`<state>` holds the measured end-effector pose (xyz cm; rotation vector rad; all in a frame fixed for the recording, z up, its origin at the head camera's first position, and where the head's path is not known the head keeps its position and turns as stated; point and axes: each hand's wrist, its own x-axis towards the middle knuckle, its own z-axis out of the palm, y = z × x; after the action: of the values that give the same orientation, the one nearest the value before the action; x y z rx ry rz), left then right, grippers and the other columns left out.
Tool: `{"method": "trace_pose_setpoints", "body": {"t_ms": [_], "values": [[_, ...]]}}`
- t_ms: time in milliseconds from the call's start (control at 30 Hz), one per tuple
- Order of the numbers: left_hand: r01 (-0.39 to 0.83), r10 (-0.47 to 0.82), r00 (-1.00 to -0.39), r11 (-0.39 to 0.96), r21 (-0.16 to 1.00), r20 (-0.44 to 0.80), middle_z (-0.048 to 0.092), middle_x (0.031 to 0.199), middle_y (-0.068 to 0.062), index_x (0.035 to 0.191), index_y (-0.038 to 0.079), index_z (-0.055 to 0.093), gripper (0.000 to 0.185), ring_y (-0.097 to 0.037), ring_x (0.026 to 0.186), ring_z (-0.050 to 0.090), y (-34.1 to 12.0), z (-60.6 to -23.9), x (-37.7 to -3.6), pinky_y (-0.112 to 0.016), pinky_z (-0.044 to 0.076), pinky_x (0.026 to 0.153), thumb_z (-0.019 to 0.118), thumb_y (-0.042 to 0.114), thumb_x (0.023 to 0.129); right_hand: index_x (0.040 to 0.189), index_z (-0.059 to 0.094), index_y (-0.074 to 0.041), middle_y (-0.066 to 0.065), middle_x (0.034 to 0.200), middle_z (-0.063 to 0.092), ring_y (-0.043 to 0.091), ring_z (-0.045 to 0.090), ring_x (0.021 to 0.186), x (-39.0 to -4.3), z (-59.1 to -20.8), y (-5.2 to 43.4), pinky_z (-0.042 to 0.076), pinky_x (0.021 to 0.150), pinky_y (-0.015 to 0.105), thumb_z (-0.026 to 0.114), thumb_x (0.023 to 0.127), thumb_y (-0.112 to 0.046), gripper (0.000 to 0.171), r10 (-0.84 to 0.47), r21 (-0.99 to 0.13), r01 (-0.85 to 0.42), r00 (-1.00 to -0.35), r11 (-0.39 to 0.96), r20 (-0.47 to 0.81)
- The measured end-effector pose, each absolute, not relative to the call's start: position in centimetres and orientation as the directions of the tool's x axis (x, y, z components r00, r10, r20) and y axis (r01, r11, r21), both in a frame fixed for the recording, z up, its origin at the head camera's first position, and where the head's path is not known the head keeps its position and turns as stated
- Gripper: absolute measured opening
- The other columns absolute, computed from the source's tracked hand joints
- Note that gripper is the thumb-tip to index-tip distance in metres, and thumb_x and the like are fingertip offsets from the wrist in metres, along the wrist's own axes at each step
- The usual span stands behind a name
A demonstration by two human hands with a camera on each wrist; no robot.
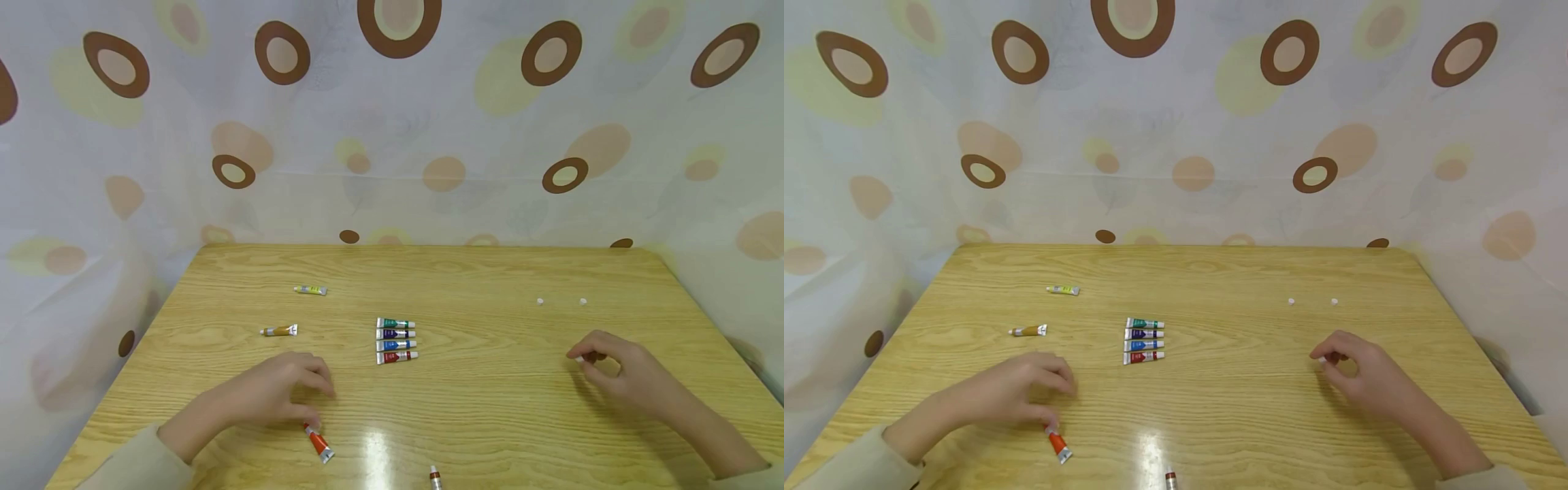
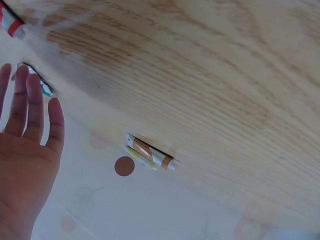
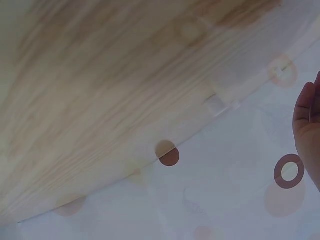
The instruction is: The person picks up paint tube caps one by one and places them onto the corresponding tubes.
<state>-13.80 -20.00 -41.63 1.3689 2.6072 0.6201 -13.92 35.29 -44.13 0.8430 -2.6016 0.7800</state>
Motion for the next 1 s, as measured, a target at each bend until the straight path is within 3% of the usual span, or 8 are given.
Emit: {"method": "trace_pose_setpoints", "body": {"t_ms": [233,467,600,1000], "values": [[0.793,0.857,-0.513,0.447,0.414,0.058,0.066,0.104,0.017,0.107,0.026,0.08,0.029,0.002,0.097,0.057,-20.5,-42.1,-13.4,-0.024,0.053,0.087,0.084,0.041,0.083,0.102,0.072,-0.016,-0.01,0.094,0.067,-0.007,0.055,0.084,-13.7,-44.4,35.1,0.045,0.071,0.009,0.073,0.079,0.016,0.04,-0.451,-0.415,-0.628,-0.771,0.659,0.45],[0.805,0.867,-0.493,0.424,0.416,0.069,0.061,0.094,0.02,0.089,0.031,0.081,0.014,0.008,0.088,0.049,-20.5,-42.4,-13.2,-0.021,0.047,0.085,0.084,0.042,0.079,0.101,0.074,-0.015,-0.01,0.094,0.067,-0.008,0.055,0.085,-13.6,-44.5,34.9,0.045,0.071,0.008,0.075,0.077,0.016,0.04,-0.44,-0.408,-0.628,-0.767,0.663,0.467],[0.796,0.865,-0.499,0.431,0.425,0.057,0.06,0.093,0.022,0.085,0.033,0.08,0.01,0.008,0.088,0.049,-20.5,-42.4,-13.2,-0.019,0.046,0.084,0.084,0.041,0.081,0.101,0.074,-0.015,-0.01,0.094,0.067,-0.008,0.054,0.085,-13.5,-44.4,34.8,0.045,0.07,0.009,0.075,0.077,0.016,0.039,-0.436,-0.404,-0.626,-0.768,0.667,0.47],[0.771,0.835,-0.536,0.426,0.472,0.123,0.071,0.094,0.02,0.093,0.028,0.077,0.005,0.004,0.089,0.06,-20.1,-41.3,-13.9,-0.023,0.055,0.083,0.077,0.032,0.093,0.103,0.075,-0.015,-0.008,0.094,0.066,-0.008,0.054,0.084,-13.4,-43.9,34.5,0.044,0.067,0.01,0.075,0.08,0.013,0.036,-0.419,-0.366,-0.605,-0.776,0.707,0.472]]}}
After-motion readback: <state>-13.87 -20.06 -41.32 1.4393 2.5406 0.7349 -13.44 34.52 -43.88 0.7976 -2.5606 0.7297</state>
